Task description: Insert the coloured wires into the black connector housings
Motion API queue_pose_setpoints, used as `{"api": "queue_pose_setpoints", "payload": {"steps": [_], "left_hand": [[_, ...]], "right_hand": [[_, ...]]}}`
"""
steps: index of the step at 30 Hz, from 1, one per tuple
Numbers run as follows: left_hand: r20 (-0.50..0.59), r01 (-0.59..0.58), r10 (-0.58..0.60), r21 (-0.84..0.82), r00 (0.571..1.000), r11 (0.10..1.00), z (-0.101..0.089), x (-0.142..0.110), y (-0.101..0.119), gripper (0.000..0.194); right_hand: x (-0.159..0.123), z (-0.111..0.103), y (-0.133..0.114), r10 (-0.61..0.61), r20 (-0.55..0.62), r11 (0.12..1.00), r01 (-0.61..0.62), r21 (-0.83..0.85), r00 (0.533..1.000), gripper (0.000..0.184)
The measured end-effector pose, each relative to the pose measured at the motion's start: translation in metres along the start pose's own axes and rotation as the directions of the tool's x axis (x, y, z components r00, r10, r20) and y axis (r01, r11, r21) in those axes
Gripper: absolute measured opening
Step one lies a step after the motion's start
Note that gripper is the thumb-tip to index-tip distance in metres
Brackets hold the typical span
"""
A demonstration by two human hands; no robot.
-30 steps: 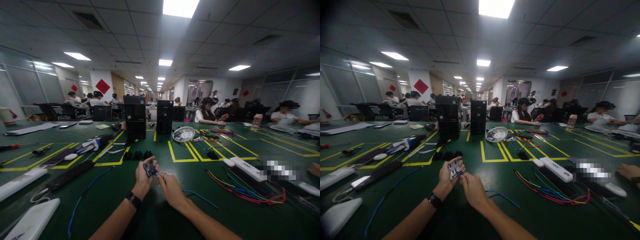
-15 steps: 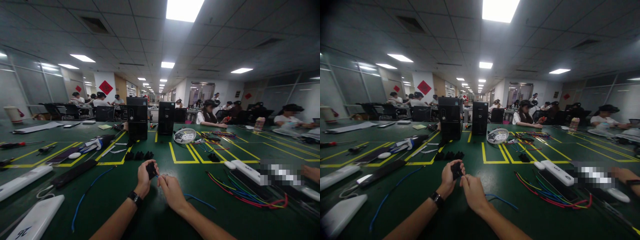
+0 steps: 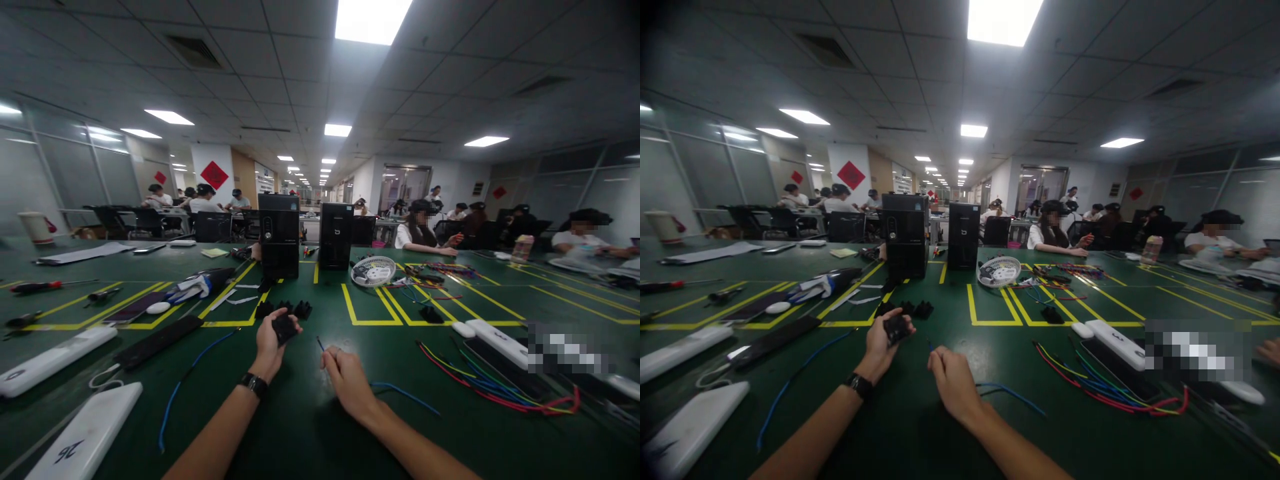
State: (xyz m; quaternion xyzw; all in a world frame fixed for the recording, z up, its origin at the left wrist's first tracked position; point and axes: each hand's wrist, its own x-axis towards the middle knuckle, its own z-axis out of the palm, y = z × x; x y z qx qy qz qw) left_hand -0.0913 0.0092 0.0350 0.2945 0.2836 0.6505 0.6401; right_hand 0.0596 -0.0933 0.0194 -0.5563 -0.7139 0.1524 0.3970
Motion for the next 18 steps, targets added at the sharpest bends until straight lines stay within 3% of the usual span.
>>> {"api": "queue_pose_setpoints", "payload": {"steps": [2, 3, 5, 7, 10, 13, 16, 18], "left_hand": [[0.040, 0.147, -0.154, 0.148, 0.987, 0.978, -0.001, -0.006, -0.016, 0.021], [0.074, 0.198, -0.217, 0.203, 0.973, 0.959, 0.001, -0.010, -0.026, 0.022], [0.126, 0.201, -0.244, 0.282, 0.962, 0.938, 0.009, -0.017, -0.046, 0.029], [0.157, 0.145, -0.209, 0.345, 0.965, 0.928, 0.016, -0.022, -0.061, 0.037], [0.181, 0.072, -0.154, 0.393, 0.971, 0.917, 0.020, -0.021, -0.067, 0.041], [0.162, -0.125, 0.062, 0.416, 0.985, 0.901, 0.016, -0.013, -0.057, 0.032], [0.248, -0.381, 0.291, 0.535, 0.924, 0.754, 0.010, -0.007, -0.045, 0.021], [0.351, -0.429, 0.254, 0.637, 0.901, 0.640, 0.008, -0.007, -0.042, 0.024]], "right_hand": [[0.005, -0.003, -0.001, 0.015, -0.028, 1.000, -0.016, -0.022, 0.999, 0.024], [0.006, -0.005, -0.001, 0.022, -0.024, 0.999, -0.023, -0.042, 0.999, 0.029], [0.007, -0.009, 0.001, 0.030, 0.005, 0.994, -0.029, -0.102, 1.000, 0.058], [0.007, -0.013, 0.004, 0.037, 0.033, 0.986, -0.031, -0.164, 0.999, 0.068], [0.011, -0.021, 0.017, 0.057, 0.052, 0.976, -0.044, -0.215, 0.997, 0.059], [0.031, -0.028, 0.038, 0.118, 0.055, 0.964, -0.101, -0.244, 0.991, 0.054], [0.066, -0.031, 0.062, 0.168, 0.121, 0.947, -0.126, -0.296, 0.978, 0.050], [0.092, -0.030, 0.074, 0.171, 0.161, 0.939, -0.112, -0.325, 0.972, 0.046]]}}
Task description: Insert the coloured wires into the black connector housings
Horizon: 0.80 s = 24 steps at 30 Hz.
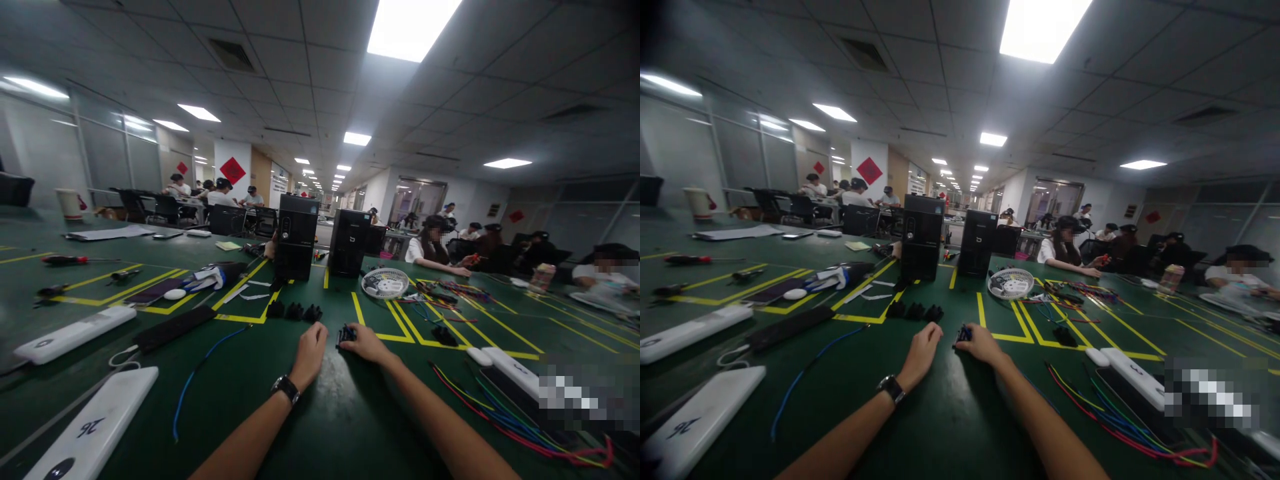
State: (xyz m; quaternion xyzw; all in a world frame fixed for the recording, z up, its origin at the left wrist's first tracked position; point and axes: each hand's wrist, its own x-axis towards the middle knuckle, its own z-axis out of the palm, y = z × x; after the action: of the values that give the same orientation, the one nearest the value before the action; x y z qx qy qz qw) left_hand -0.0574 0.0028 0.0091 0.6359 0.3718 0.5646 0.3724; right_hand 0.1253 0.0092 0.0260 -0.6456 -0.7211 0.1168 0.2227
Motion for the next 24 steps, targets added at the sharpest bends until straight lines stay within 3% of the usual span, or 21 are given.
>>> {"api": "queue_pose_setpoints", "payload": {"steps": [4, 6, 13, 19, 24], "left_hand": [[0.267, -0.093, 0.038, 0.198, 0.963, 0.976, 0.002, -0.009, -0.001, 0.024], [0.340, -0.177, 0.094, 0.221, 0.936, 0.959, 0.004, -0.011, -0.004, 0.018], [0.267, -0.161, 0.093, 0.243, 0.959, 0.957, -0.003, 0.004, -0.009, 0.025], [0.353, -0.248, 0.119, 0.350, 0.928, 0.903, -0.004, 0.002, -0.001, 0.022], [0.312, -0.242, 0.125, 0.373, 0.942, 0.896, -0.004, 0.002, 0.003, 0.020]], "right_hand": [[0.044, 0.005, 0.004, -0.015, 0.016, 0.999, 0.016, -0.034, 1.000, 0.046], [0.059, 0.009, 0.002, -0.027, 0.031, 0.998, 0.028, -0.047, 0.999, 0.050], [0.090, 0.023, -0.003, -0.073, 0.078, 0.995, 0.078, -0.064, 0.994, 0.053], [0.105, 0.028, -0.010, -0.101, 0.105, 0.994, 0.105, -0.028, 0.989, 0.063], [0.112, 0.034, -0.020, -0.119, 0.084, 0.993, 0.119, 0.008, 0.989, 0.065]]}}
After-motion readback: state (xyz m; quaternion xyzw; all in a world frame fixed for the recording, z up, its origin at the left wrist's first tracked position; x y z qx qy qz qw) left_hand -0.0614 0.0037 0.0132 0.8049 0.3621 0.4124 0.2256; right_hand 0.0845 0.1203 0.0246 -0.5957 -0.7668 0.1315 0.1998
